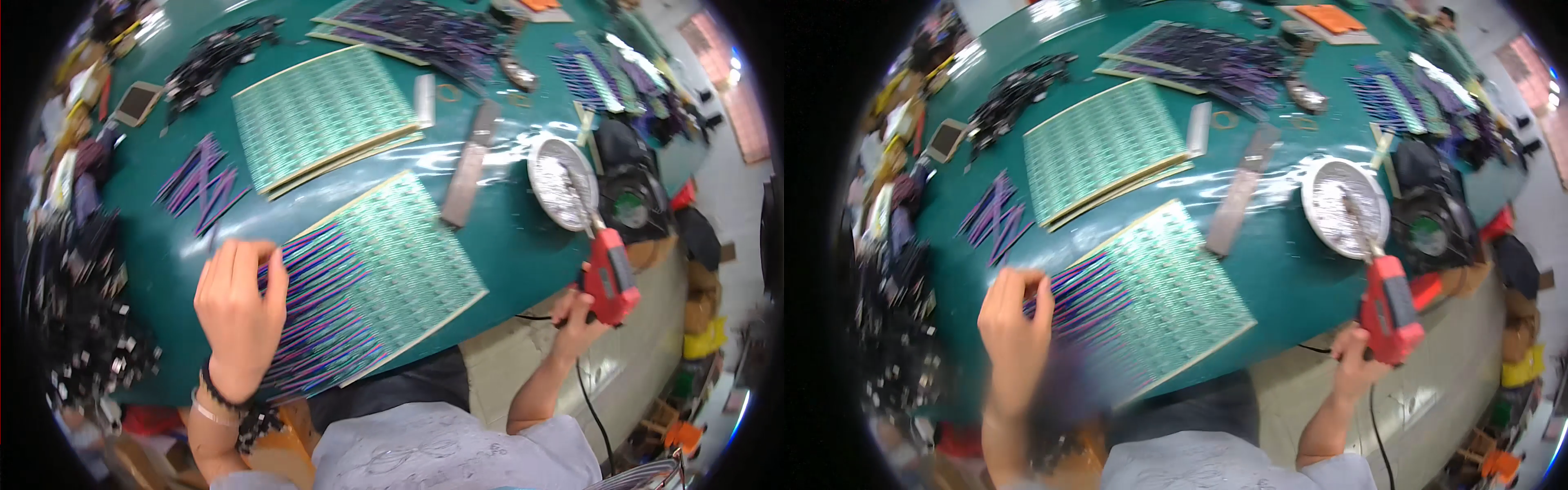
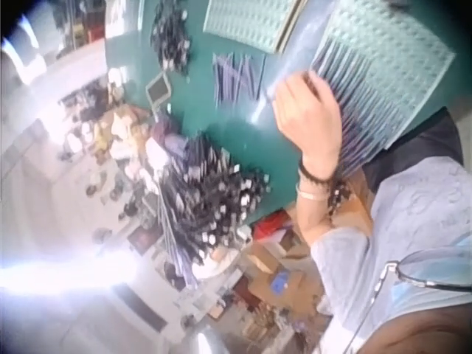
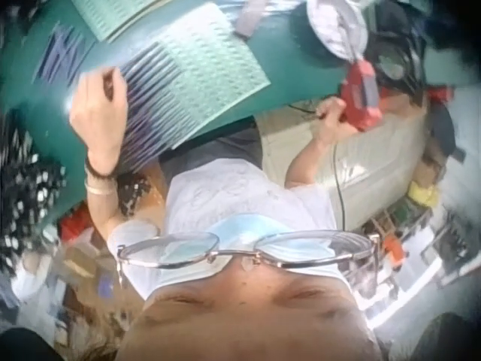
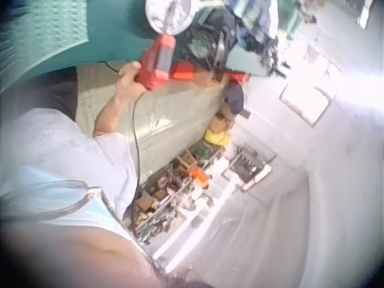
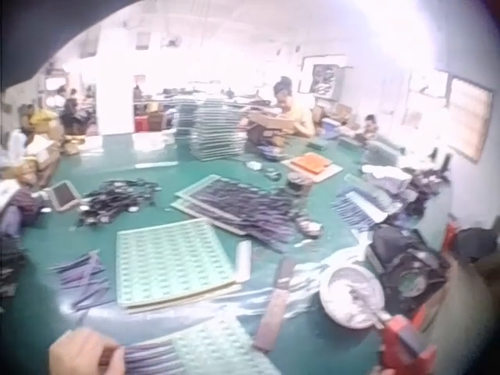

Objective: The person solders wiring onto a circuit board array using a soldering iron and solder wire.

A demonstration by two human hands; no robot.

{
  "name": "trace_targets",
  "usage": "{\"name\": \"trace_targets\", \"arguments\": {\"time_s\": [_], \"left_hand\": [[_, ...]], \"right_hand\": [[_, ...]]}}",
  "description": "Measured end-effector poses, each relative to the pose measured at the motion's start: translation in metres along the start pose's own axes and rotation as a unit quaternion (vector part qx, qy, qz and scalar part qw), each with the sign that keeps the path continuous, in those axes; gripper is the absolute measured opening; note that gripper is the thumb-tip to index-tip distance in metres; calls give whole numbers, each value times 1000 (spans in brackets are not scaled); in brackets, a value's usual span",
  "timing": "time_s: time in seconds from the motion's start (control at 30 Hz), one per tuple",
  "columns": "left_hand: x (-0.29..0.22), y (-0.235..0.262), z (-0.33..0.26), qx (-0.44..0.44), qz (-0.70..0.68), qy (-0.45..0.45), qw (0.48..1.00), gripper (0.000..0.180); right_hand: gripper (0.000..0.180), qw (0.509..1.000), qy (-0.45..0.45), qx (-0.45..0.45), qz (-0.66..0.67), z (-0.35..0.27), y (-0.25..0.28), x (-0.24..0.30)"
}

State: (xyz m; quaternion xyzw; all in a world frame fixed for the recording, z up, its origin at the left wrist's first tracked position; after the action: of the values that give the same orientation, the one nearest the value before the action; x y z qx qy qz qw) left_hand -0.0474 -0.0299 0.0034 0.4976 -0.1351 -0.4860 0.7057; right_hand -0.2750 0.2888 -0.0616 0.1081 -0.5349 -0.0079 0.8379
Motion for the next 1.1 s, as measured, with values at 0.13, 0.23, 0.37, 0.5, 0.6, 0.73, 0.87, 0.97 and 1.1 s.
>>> {"name": "trace_targets", "arguments": {"time_s": [0.13, 0.23, 0.37, 0.5, 0.6, 0.73, 0.87, 0.97, 1.1], "left_hand": [[49, -10, 12, -28, 62, -37, 997, 14], [63, -17, 21, -22, 63, -67, 996, 16], [69, -31, 32, -14, 120, -138, 983, 12], [77, -43, 43, 39, 182, -203, 961, 5], [76, -37, 46, 38, 162, -196, 966, 9], [13, -1, 35, 56, -129, -27, 990, 9], [-50, -14, 2, 182, -223, -20, 957, 12], [-49, -36, -9, 160, -224, 0, 961, 12], [-46, -47, -16, 148, -227, 38, 962, 13]], "right_hand": [[60, 998, -35, 15, 44, -11, 16, 1], [71, 993, -39, 43, 105, -25, 8, 4], [85, 985, -44, 84, 142, -43, -1, 12], [87, 977, -66, 126, 160, -59, -4, 16], [87, 976, -78, 143, 146, -70, -7, 24], [90, 962, -94, 206, 155, -82, -5, 28], [93, 900, -90, 359, 230, -92, -7, 27], [17, 877, -199, 383, 210, -90, 0, 27], [101, 901, -103, 385, 172, -104, 16, 15]]}}
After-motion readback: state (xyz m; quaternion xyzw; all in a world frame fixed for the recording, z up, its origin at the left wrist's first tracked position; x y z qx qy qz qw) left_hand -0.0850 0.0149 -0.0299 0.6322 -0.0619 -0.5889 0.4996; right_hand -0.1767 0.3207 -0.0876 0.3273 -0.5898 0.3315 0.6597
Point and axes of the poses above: each hand's wrist, its own z-axis towards the middle knuckle, its own y-axis out of the back of the hand, x = y × z, the point moved 4 cm from there along z, towards the middle knuckle, and after that the axes turned 2 degrees about -x, right-handed, at the moved point
